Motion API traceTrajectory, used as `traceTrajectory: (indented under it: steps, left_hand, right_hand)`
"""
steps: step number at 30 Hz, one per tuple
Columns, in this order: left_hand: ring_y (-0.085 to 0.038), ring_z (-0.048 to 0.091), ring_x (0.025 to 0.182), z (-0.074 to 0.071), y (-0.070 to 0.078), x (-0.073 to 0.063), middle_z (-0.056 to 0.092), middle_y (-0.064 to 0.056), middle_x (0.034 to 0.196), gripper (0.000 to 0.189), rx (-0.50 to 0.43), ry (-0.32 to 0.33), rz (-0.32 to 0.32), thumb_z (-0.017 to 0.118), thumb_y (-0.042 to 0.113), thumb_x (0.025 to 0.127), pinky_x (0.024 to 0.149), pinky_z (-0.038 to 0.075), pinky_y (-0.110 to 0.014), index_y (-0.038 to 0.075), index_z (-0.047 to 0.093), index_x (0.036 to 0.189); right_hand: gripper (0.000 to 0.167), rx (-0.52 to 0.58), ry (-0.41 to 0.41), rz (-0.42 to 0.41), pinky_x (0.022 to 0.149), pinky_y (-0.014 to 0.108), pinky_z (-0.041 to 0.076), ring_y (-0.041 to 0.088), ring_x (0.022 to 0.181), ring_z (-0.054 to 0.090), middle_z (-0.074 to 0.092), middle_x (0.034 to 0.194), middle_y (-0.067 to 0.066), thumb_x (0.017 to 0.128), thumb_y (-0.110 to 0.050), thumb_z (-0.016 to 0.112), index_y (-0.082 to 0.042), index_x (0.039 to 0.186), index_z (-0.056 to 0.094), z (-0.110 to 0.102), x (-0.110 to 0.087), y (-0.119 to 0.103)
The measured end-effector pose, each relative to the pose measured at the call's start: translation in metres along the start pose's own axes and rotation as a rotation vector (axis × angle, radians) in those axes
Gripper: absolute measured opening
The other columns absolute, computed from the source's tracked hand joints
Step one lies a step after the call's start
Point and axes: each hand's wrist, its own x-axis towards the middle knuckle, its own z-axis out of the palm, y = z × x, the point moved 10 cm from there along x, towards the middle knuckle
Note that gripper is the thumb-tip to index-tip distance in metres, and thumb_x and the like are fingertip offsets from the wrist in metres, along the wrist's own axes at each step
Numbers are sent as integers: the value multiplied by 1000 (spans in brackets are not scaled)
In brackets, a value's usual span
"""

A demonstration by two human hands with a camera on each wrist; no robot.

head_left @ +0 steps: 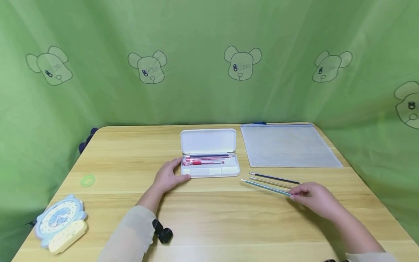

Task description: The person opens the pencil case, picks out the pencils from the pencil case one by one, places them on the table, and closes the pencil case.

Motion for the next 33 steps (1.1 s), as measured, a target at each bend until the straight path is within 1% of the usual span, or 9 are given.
traceTrajectory:
  steps: [5, 12, 20, 28, 29, 31, 33]
  left_hand:
    - [-39, 32, 145, 0, 0, -1, 37, -17, 156, 87, -7, -1, -6, 78, 47, 78, 120, 26, -54, 19, 40, 151]
    - [-39, 31, 146, 0, 0, -2, 36, -17, 157, 87, -24, -3, -11, 78, 47, 78, 121, 25, -54, 18, 40, 150]
    - [-39, 32, 145, 0, 0, -1, 38, -17, 156, 87, -24, -2, -7, 78, 47, 77, 120, 26, -55, 18, 40, 151]
    - [-38, 31, 146, 0, -2, -1, 37, -16, 156, 88, -28, -4, -14, 79, 47, 77, 121, 25, -54, 18, 40, 150]
    - [-38, 31, 146, 1, -2, -1, 37, -16, 156, 88, -29, -5, -15, 79, 47, 77, 121, 25, -54, 18, 40, 150]
    - [-39, 31, 146, 0, -1, -1, 37, -17, 156, 88, -29, -4, -13, 79, 47, 77, 121, 25, -54, 18, 40, 150]
    - [-38, 32, 146, 1, -1, -1, 37, -16, 156, 88, -26, -4, -11, 79, 47, 77, 121, 25, -54, 18, 40, 150]
  right_hand:
    - [16, -26, -13, 32, 65, 21, 49, -4, 74, 53, 70, 88, -3, 87, -26, 73, -13, 97, 76, 0, -11, 15]
    - [14, -60, -36, 64, 67, 22, 48, -1, 76, 53, 69, 89, -3, 86, -27, 74, -16, 95, 75, 2, -13, 28]
    - [11, -72, -36, 55, 67, 22, 47, -3, 74, 52, 67, 85, -5, 84, -22, 74, -15, 93, 75, 4, -11, 31]
    - [14, -92, -51, 61, 68, 24, 46, -1, 75, 52, 66, 85, -6, 84, -23, 74, -14, 95, 75, 5, -9, 35]
    - [15, -94, -53, 62, 68, 24, 46, -2, 75, 52, 66, 85, -6, 84, -24, 74, -14, 95, 75, 6, -9, 35]
    - [18, -81, -54, 61, 69, 26, 47, 1, 76, 54, 67, 86, -5, 84, -25, 75, -12, 97, 75, 5, -9, 35]
    - [24, -63, -55, 79, 68, 25, 47, 4, 76, 54, 67, 87, -4, 84, -29, 75, -12, 100, 75, 3, -9, 35]
